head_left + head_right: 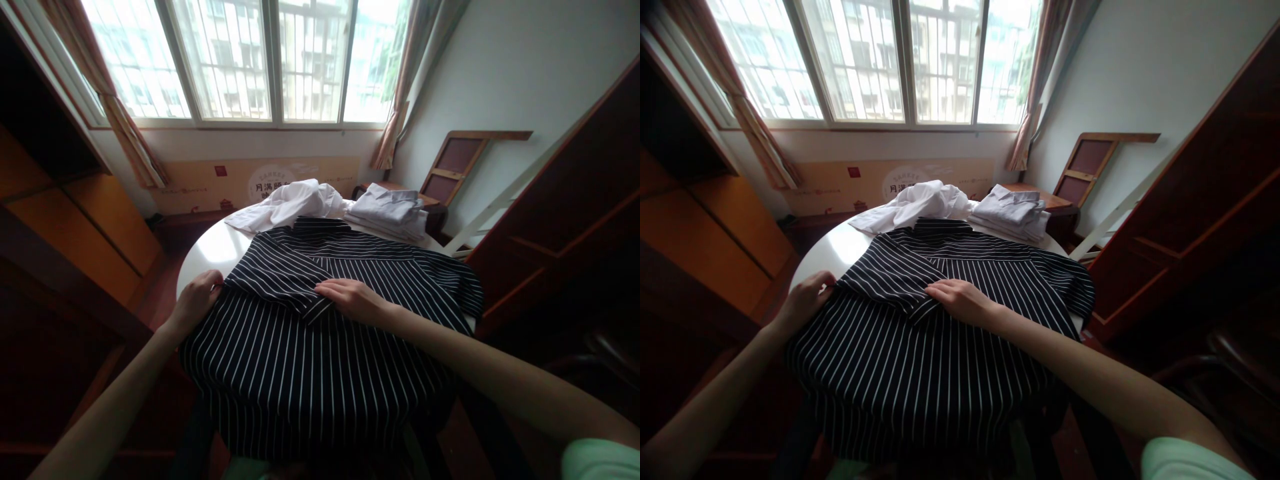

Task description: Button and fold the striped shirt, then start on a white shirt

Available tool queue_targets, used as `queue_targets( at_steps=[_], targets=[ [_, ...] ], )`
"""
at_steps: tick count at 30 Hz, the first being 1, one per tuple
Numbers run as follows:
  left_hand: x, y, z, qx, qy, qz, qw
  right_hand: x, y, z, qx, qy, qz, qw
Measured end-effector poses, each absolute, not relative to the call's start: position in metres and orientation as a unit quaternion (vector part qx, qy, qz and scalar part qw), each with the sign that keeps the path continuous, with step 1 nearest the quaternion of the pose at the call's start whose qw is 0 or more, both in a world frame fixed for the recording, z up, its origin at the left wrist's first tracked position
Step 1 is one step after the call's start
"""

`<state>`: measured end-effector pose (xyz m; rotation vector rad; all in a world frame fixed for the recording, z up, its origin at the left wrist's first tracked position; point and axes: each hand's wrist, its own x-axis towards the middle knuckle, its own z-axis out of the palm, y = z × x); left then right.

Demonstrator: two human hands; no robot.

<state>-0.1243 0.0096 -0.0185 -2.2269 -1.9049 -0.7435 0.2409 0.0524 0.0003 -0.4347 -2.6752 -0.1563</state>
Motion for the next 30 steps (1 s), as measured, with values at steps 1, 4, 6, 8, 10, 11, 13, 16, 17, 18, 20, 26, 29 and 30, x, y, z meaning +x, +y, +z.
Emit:
queue_targets(
  at_steps=[1, 4, 6, 8, 10, 11, 13, 16, 17, 18, 20, 26, 29, 30],
  targets=[
    [-0.125, 0.010, -0.019, -0.735, -0.629, -0.245, 0.060, 0.244, 0.056, -0.002, -0.175, -0.959, -0.061, 0.212],
    [-0.127, 0.011, -0.020, -0.737, -0.627, -0.244, 0.064, 0.255, 0.067, -0.008, -0.258, -0.933, -0.066, 0.242],
    [-0.127, 0.010, -0.021, -0.737, -0.629, -0.239, 0.068, 0.261, 0.073, -0.010, -0.299, -0.914, -0.067, 0.267],
    [-0.127, 0.010, -0.021, -0.735, -0.634, -0.230, 0.071, 0.264, 0.076, -0.009, -0.304, -0.912, -0.065, 0.267],
    [-0.126, 0.009, -0.020, -0.733, -0.640, -0.223, 0.069, 0.265, 0.076, -0.007, -0.287, -0.922, -0.065, 0.251],
    [-0.125, 0.009, -0.020, -0.730, -0.642, -0.224, 0.067, 0.265, 0.075, -0.006, -0.276, -0.927, -0.066, 0.245],
    [-0.125, 0.010, -0.020, -0.730, -0.640, -0.235, 0.058, 0.263, 0.069, -0.002, -0.250, -0.935, -0.070, 0.242],
    [-0.125, 0.012, -0.021, -0.748, -0.616, -0.245, 0.032, 0.255, 0.055, 0.004, -0.191, -0.950, -0.073, 0.235],
    [-0.125, 0.013, -0.021, -0.757, -0.606, -0.243, 0.019, 0.252, 0.050, 0.006, -0.168, -0.956, -0.074, 0.230],
    [-0.126, 0.014, -0.022, -0.764, -0.599, -0.239, 0.006, 0.247, 0.046, 0.008, -0.144, -0.961, -0.076, 0.224],
    [-0.127, 0.014, -0.022, -0.769, -0.595, -0.231, -0.017, 0.237, 0.038, 0.010, -0.103, -0.968, -0.082, 0.215],
    [-0.127, 0.014, -0.021, -0.766, -0.605, -0.216, -0.032, 0.218, 0.033, 0.007, -0.046, -0.967, -0.105, 0.226],
    [-0.127, 0.014, -0.021, -0.764, -0.610, -0.211, -0.023, 0.220, 0.032, 0.006, -0.036, -0.967, -0.092, 0.234],
    [-0.127, 0.014, -0.021, -0.765, -0.609, -0.208, -0.020, 0.222, 0.031, 0.007, -0.034, -0.969, -0.082, 0.231]
  ],
)
